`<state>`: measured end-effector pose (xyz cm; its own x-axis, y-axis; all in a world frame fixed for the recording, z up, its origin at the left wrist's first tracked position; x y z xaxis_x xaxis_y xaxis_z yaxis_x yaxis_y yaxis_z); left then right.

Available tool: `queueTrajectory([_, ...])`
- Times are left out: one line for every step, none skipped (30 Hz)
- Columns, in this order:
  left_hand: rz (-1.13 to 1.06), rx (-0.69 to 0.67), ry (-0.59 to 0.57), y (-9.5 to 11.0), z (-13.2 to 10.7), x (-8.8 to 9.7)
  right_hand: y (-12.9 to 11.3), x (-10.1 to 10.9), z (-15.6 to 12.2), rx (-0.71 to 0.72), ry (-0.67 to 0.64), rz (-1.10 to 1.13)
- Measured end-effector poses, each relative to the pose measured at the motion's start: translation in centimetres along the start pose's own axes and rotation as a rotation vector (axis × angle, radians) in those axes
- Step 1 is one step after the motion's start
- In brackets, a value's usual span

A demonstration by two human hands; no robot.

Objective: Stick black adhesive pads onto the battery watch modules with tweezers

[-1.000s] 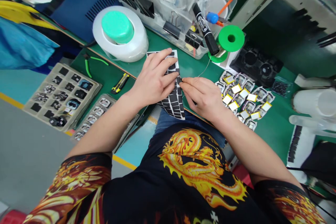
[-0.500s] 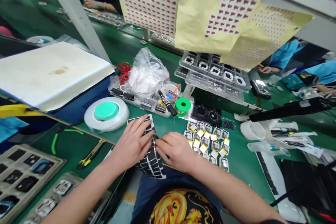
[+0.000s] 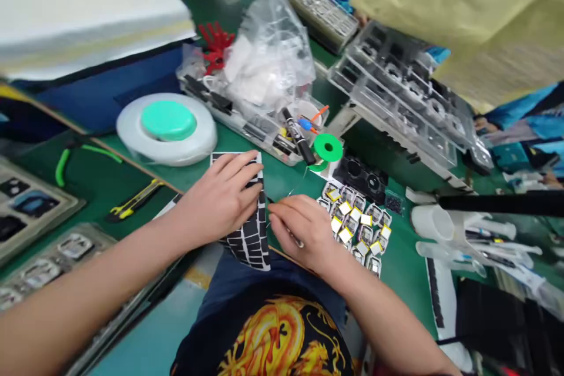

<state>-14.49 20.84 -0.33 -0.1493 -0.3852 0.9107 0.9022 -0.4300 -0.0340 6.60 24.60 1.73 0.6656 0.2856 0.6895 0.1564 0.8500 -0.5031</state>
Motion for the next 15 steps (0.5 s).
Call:
queueTrajectory([0.008,-0.001,-0.003,0.0,0.1,0.0,-0.3,0.5,0.1,-0.005,-0.002,0.015])
queueTrajectory([0.019,-0.001,-0.003,0.1,0.2,0.1,-0.7,1.0,0.2,-0.015,-0.010,0.025])
queueTrajectory([0.030,-0.005,-0.003,0.1,0.2,0.1,-1.1,1.5,0.3,-0.030,-0.018,0.033])
queueTrajectory([0.042,-0.010,-0.006,0.2,0.3,0.1,-1.5,2.0,0.4,-0.051,-0.021,0.038])
queueTrajectory([0.053,-0.018,-0.009,0.3,0.2,0.1,-2.0,2.6,0.4,-0.073,-0.015,0.042])
queueTrajectory([0.062,-0.028,-0.012,0.3,0.2,0.1,-2.5,3.1,0.4,-0.099,-0.001,0.046])
queueTrajectory([0.070,-0.035,-0.014,0.4,0.1,0.1,-3.0,3.6,0.4,-0.128,0.023,0.049])
queueTrajectory([0.076,-0.038,-0.016,0.4,0.0,0.0,-3.5,4.2,0.4,-0.161,0.054,0.051])
queueTrajectory([0.079,-0.038,-0.018,0.4,0.0,0.0,-3.9,4.7,0.4,-0.199,0.093,0.053])
queueTrajectory([0.080,-0.036,-0.020,0.4,-0.1,0.0,-4.3,5.3,0.4,-0.243,0.137,0.058])
queueTrajectory([0.076,-0.032,-0.021,0.4,-0.2,-0.1,-4.7,5.8,0.2,-0.293,0.187,0.068])
queueTrajectory([0.065,-0.027,-0.022,0.4,-0.3,-0.2,-5.0,6.3,0.0,-0.343,0.244,0.085])
queueTrajectory([0.044,-0.022,-0.020,0.3,-0.4,-0.3,-5.2,6.9,-0.3,-0.391,0.304,0.112])
queueTrajectory([0.014,-0.014,-0.012,0.3,-0.5,-0.4,-5.4,7.4,-0.7,-0.433,0.358,0.151])
queueTrajectory([-0.022,-0.002,0.001,0.3,-0.5,-0.5,-5.5,7.8,-1.1,-0.468,0.405,0.200])
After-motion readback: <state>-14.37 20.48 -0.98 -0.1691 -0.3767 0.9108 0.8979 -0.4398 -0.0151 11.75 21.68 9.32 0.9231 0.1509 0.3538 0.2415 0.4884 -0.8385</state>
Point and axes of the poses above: each hand's wrist, its own z-axis towards the middle knuckle, its own x-axis out of the back of the hand, y = z × x, the point moved 3 cm from there along z, towards the middle knuckle, and after that the axes turned 8 degrees about z, right-handed, at the moved point
